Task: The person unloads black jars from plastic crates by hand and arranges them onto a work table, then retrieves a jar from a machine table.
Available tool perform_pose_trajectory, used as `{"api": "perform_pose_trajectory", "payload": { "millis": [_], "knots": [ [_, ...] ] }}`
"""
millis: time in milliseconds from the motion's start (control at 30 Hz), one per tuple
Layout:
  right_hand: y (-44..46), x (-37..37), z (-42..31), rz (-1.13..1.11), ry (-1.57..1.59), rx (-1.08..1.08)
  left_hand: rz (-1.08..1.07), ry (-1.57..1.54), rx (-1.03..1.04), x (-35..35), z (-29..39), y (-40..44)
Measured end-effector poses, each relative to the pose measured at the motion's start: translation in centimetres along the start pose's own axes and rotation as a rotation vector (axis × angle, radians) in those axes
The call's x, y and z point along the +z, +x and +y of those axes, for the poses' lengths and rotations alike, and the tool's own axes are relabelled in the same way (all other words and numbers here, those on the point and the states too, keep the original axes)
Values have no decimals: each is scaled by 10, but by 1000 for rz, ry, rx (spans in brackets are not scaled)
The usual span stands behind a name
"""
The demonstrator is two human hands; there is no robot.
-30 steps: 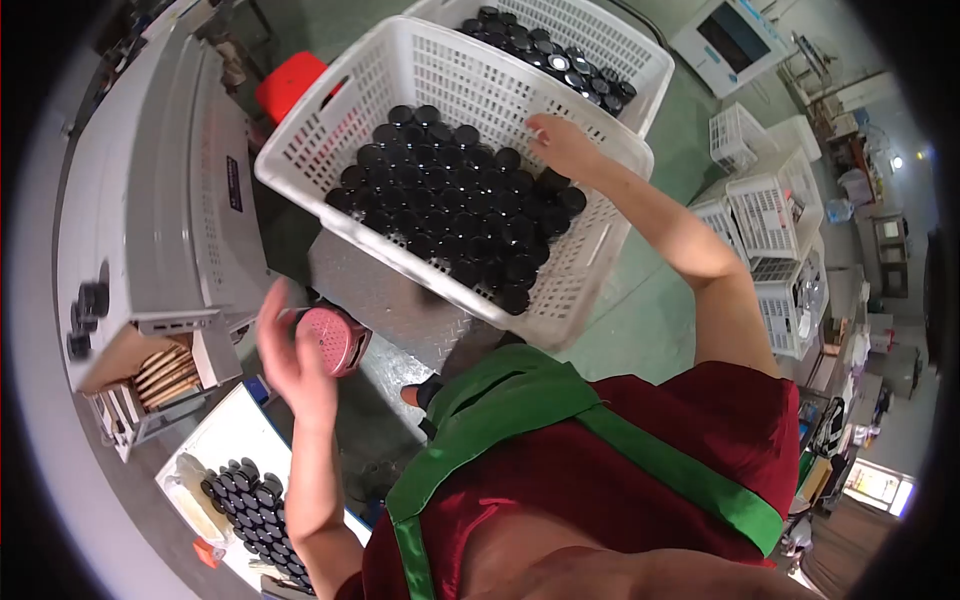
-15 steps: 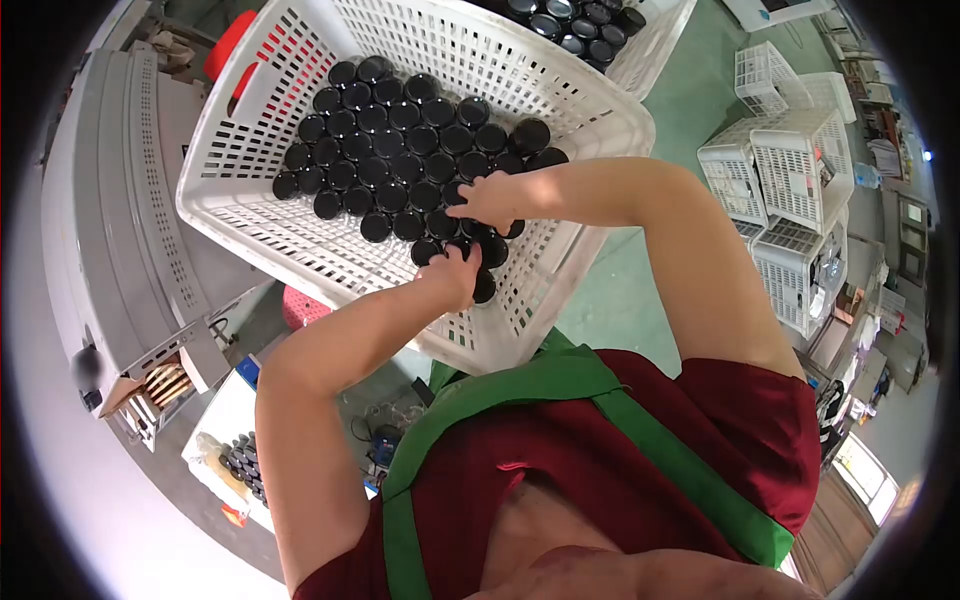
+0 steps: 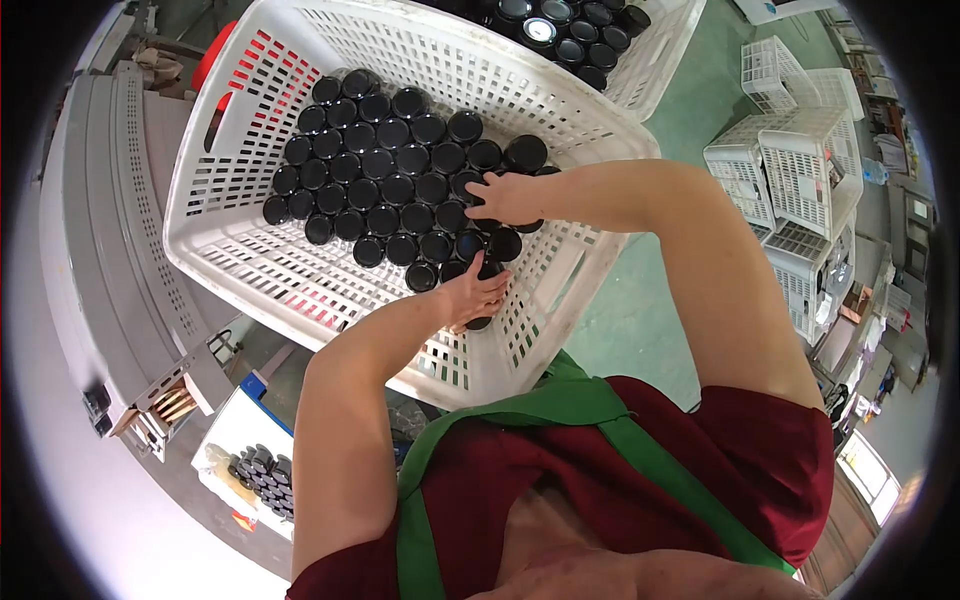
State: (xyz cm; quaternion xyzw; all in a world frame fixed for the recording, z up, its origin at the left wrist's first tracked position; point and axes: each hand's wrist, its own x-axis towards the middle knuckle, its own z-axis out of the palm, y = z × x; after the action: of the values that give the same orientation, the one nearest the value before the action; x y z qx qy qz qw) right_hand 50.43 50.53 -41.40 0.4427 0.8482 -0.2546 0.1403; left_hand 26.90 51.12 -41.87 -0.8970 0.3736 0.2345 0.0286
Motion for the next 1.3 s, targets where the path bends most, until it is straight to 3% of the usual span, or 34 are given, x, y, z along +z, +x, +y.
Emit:
{"api": "perform_pose_trajectory", "payload": {
  "millis": [33, 233, 367, 467, 600, 667, 767, 867, 900, 1033, 1100, 1300],
  "knots": [
    [0, -1, -4, -78, 2, 53, 26, -17, 7, 1, -1, -1],
    [-17, -26, -16, -191, -309, -241, 161, -66, -125, 20, -15, -5],
    [3, -5, -2, -17, 2, -68, 137, -126, -406, 20, -24, -12],
    [31, 14, 19, 99, -73, -60, 202, -318, -691, 16, -34, -21],
    [35, 3, 6, 276, 17, 205, 341, -506, -1089, 14, -45, -24],
    [28, 2, -12, 300, 21, 299, 323, -511, -1161, 16, -52, -28],
    [14, 13, -18, 257, -106, 324, 393, -332, -1036, 19, -64, -46],
    [27, 16, -13, 179, -8, 307, 347, -362, -958, 36, -71, -43],
    [30, 13, -11, 250, -76, 291, 393, -270, -970, 44, -72, -41],
    [53, 20, 15, 564, -134, 171, 321, -406, -958, 45, -91, -56],
    [64, 13, 25, 569, -18, 151, 334, -391, -960, 51, -95, -60],
    [66, -33, 15, 422, 230, 390, 340, -434, -970, 48, -92, -52]
  ]
}}
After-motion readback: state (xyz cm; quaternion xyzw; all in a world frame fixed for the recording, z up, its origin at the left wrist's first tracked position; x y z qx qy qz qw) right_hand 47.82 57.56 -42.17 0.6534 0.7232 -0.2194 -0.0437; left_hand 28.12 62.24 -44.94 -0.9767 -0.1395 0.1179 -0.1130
